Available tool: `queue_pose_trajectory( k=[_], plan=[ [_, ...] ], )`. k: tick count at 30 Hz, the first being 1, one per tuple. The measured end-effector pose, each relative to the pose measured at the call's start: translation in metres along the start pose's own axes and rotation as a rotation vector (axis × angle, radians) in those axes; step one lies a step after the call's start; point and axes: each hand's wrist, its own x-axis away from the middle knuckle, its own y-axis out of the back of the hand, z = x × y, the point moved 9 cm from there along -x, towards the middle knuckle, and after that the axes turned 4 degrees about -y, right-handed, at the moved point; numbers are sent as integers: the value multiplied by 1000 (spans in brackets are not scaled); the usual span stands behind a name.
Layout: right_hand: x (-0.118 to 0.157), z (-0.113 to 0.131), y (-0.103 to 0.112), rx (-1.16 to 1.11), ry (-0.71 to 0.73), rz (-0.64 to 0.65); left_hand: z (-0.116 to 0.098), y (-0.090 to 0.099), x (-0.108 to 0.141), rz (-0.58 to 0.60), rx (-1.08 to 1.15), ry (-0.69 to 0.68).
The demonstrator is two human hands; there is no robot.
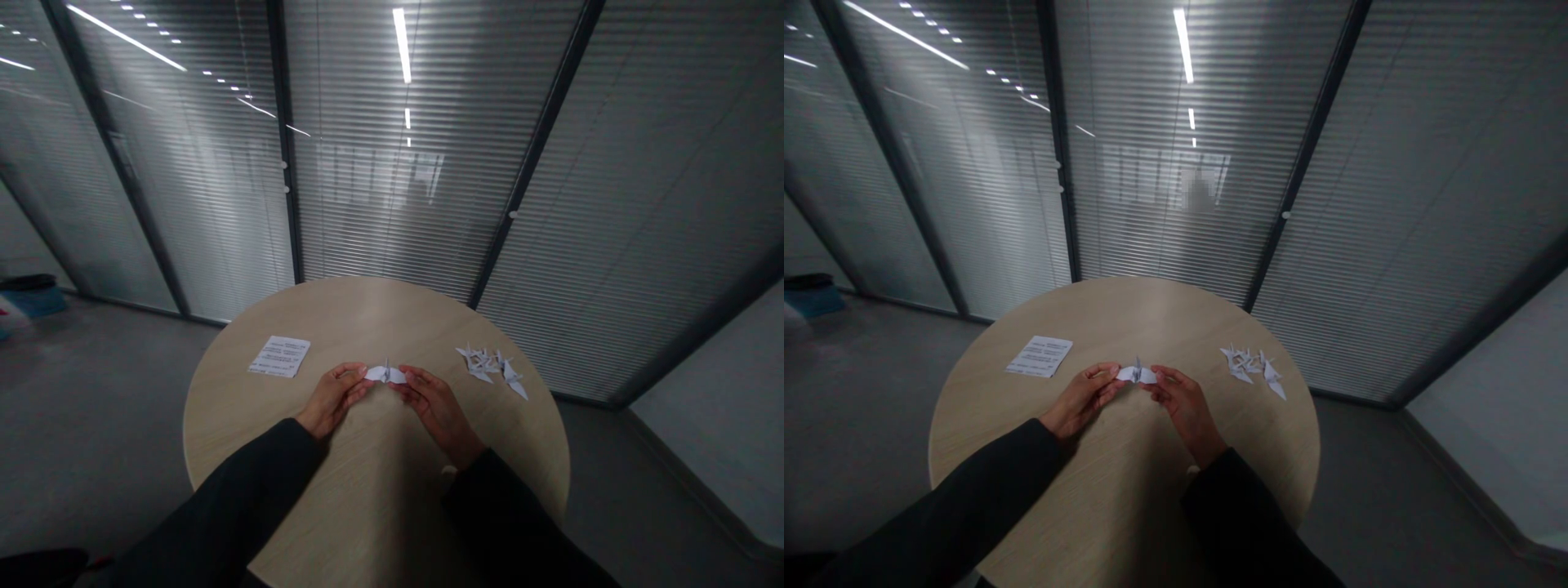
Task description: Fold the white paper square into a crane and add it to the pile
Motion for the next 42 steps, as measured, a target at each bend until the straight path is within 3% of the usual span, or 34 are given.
queue_pose_trajectory(
  k=[10,16,19,23,26,32,42],
  plan=[
    [-6,-14,11,-79,-86,-70,-1,-4,5,-55,42,22],
    [-4,-10,8,-21,-40,-67,1,-1,1,-34,-18,3],
    [-3,-9,8,-3,-21,-82,-13,-2,-2,12,-211,-191],
    [-3,-10,14,39,12,-159,-51,-18,18,15,-701,-730],
    [-4,-9,17,94,62,-202,-54,-35,35,53,-974,-939],
    [-4,-5,15,154,116,-219,-49,-46,45,99,-1188,-1084],
    [-6,-9,12,114,102,-175,-52,-48,49,105,-1204,-1147]
  ],
)
